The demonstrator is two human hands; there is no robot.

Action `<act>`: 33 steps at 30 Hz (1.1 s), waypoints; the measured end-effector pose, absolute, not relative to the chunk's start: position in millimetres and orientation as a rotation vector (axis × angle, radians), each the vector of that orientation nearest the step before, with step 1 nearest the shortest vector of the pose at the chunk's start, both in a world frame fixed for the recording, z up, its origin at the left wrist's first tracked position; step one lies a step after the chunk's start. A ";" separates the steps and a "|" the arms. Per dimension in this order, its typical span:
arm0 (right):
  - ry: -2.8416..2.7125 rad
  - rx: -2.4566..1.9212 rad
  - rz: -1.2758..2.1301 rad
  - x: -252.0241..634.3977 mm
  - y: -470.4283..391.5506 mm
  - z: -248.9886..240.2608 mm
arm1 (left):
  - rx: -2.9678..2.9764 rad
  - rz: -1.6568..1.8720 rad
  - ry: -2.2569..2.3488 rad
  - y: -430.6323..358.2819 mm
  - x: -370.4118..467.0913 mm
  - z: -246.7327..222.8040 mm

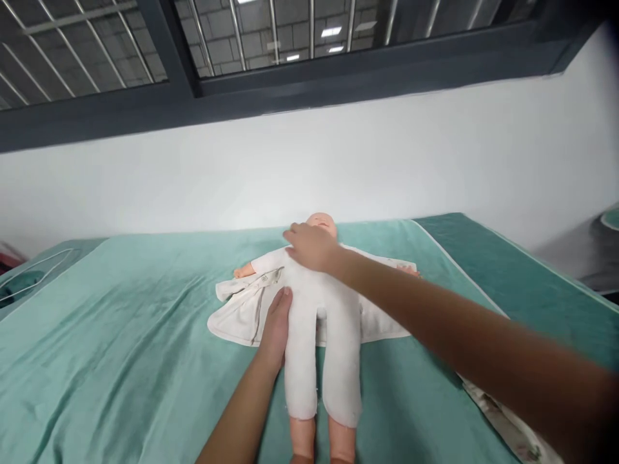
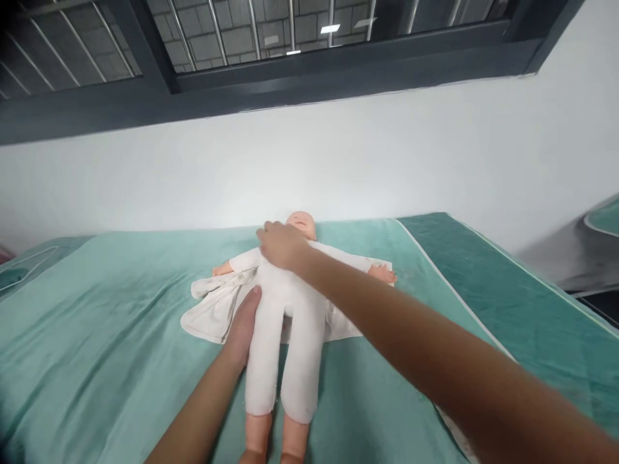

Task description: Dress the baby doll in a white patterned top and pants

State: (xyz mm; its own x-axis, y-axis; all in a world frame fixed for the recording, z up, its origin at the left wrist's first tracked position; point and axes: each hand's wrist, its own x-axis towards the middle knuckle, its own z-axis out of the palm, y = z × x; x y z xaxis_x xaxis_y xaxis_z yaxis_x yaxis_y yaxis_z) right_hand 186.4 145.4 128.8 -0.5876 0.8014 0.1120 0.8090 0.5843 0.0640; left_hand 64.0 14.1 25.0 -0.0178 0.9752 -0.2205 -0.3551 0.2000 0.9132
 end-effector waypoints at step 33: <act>-2.711 -1.402 0.130 128.5 150.5 88.0 | 1.030 1.468 1.479 92.8 -70.3 3.7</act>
State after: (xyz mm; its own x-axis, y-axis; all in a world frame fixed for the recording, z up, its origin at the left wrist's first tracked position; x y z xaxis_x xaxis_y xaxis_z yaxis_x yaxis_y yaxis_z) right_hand 128.5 150.5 88.0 -0.5755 0.8169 0.0381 0.8095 0.5757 -0.1149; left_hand -70.3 92.8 3.7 -0.3537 0.9353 0.0070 0.0143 -0.0021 0.9999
